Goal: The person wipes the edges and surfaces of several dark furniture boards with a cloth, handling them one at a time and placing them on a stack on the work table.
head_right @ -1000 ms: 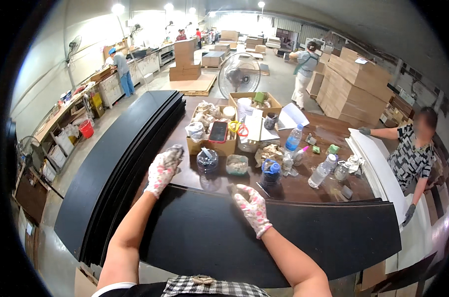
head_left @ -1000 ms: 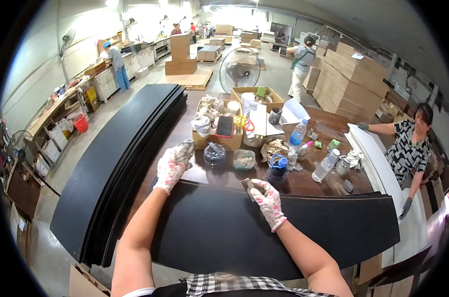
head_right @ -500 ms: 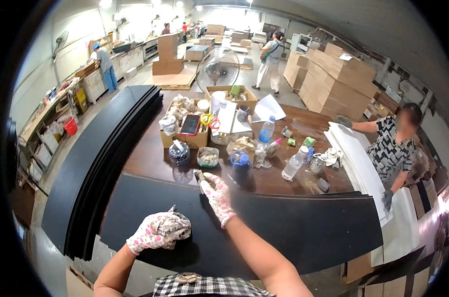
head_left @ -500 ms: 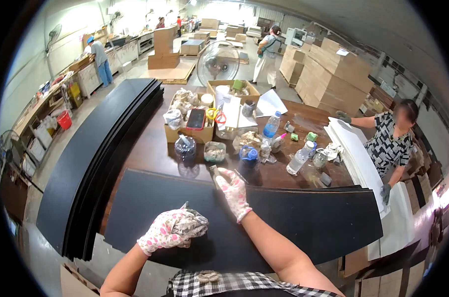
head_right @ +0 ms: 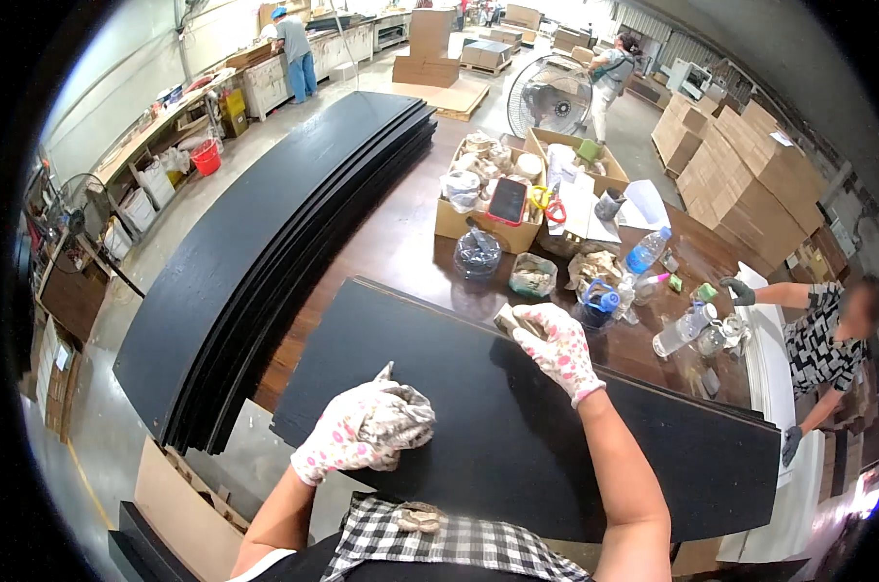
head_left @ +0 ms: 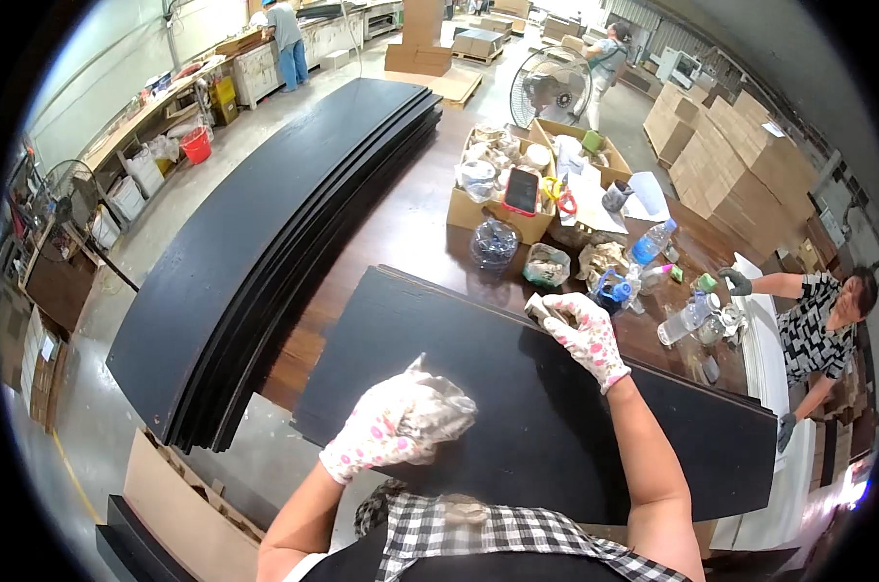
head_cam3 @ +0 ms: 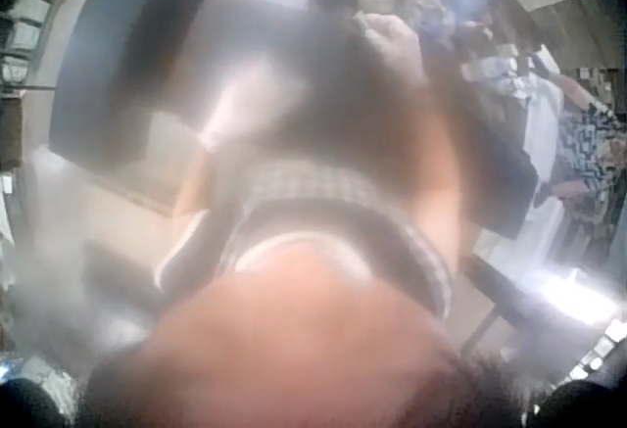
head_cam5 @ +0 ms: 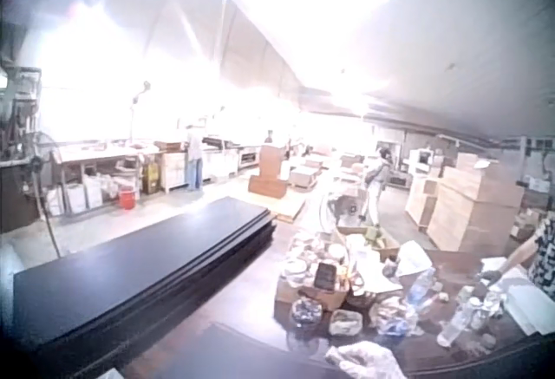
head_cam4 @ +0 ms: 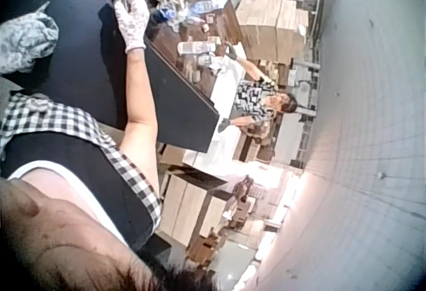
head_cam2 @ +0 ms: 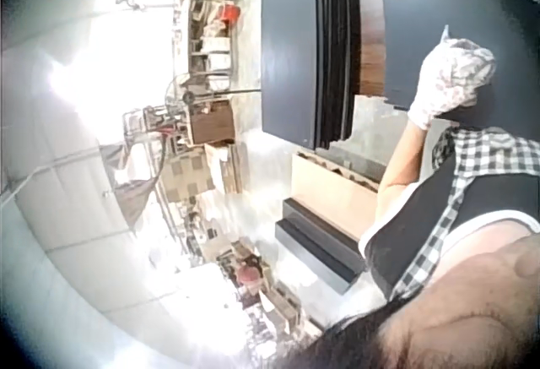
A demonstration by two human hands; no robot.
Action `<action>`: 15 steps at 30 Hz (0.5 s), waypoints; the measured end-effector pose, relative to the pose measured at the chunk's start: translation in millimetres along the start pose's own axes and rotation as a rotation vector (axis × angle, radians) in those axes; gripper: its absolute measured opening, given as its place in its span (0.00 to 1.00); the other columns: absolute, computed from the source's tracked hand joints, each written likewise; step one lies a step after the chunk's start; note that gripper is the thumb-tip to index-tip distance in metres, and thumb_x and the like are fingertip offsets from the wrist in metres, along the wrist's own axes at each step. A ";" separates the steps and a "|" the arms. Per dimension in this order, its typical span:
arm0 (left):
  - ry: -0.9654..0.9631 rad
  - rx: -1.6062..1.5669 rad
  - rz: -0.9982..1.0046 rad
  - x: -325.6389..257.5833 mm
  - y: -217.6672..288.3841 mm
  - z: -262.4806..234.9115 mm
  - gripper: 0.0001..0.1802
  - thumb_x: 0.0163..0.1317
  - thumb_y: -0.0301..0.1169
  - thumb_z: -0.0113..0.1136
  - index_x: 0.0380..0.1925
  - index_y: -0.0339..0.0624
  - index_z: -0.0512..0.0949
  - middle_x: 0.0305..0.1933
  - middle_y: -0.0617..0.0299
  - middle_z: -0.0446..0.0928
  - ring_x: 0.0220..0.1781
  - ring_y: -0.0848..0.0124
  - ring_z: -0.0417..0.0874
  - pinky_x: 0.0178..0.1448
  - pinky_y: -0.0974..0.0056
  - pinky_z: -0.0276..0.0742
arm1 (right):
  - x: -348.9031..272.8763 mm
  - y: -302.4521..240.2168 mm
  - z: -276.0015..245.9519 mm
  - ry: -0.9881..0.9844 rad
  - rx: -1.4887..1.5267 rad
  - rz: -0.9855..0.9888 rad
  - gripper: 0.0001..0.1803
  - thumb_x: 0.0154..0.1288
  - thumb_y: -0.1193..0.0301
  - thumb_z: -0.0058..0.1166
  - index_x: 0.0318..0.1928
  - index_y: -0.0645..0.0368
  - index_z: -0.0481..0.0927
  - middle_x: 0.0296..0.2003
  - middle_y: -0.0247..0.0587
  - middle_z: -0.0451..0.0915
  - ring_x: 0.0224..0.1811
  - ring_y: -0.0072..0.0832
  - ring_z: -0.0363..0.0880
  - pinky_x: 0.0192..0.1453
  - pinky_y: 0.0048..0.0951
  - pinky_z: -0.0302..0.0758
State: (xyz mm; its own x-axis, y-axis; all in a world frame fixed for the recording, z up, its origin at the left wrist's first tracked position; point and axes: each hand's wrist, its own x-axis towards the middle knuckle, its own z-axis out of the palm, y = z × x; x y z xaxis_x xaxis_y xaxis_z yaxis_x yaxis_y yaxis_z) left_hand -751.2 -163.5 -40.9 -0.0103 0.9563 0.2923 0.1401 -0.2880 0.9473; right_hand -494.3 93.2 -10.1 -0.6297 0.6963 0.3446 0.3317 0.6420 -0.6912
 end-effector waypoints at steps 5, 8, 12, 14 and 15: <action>-0.117 0.380 0.109 21.3 34.6 -6.3 0.26 0.54 0.41 0.69 0.56 0.52 0.83 0.59 0.58 0.81 0.64 0.60 0.79 0.82 0.51 0.59 | 27.7 -0.1 34.0 -0.122 -0.164 -0.109 0.16 0.59 0.70 0.70 0.48 0.56 0.85 0.41 0.43 0.84 0.46 0.42 0.83 0.52 0.38 0.79; -0.160 0.490 0.093 12.7 12.6 -5.7 0.27 0.54 0.41 0.69 0.56 0.52 0.83 0.61 0.58 0.80 0.68 0.57 0.76 0.81 0.50 0.59 | 55.1 -15.0 66.9 -0.118 -0.097 -0.117 0.14 0.60 0.69 0.69 0.46 0.56 0.85 0.40 0.43 0.84 0.45 0.42 0.83 0.51 0.38 0.79; -0.149 0.423 0.029 7.6 10.9 -7.3 0.35 0.52 0.41 0.72 0.62 0.45 0.77 0.66 0.49 0.76 0.73 0.47 0.70 0.79 0.50 0.62 | 104.2 -47.9 122.0 -0.191 -0.118 -0.267 0.13 0.62 0.70 0.67 0.47 0.57 0.86 0.40 0.42 0.84 0.44 0.39 0.84 0.50 0.35 0.80; -0.142 0.368 0.007 0.5 2.5 -7.9 0.36 0.52 0.41 0.72 0.62 0.44 0.77 0.67 0.47 0.74 0.75 0.47 0.67 0.79 0.50 0.60 | 131.6 -55.3 161.7 -0.156 -0.139 -0.336 0.12 0.63 0.68 0.67 0.46 0.55 0.86 0.39 0.42 0.84 0.42 0.41 0.84 0.48 0.36 0.80; -0.130 0.396 0.004 -1.8 -0.3 -7.1 0.35 0.53 0.42 0.71 0.62 0.44 0.77 0.67 0.48 0.74 0.75 0.48 0.67 0.79 0.50 0.61 | 143.1 -52.8 183.1 -0.122 -0.118 -0.354 0.11 0.63 0.66 0.67 0.45 0.54 0.86 0.38 0.43 0.84 0.40 0.41 0.83 0.47 0.36 0.80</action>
State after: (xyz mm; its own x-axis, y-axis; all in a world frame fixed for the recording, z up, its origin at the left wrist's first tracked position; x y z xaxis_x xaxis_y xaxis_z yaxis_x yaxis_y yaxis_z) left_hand -758.2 -165.6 -40.7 0.1129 0.9610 0.2526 0.5101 -0.2742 0.8152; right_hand -730.5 100.2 -40.6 -0.7961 0.3863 0.4658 0.1530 0.8732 -0.4627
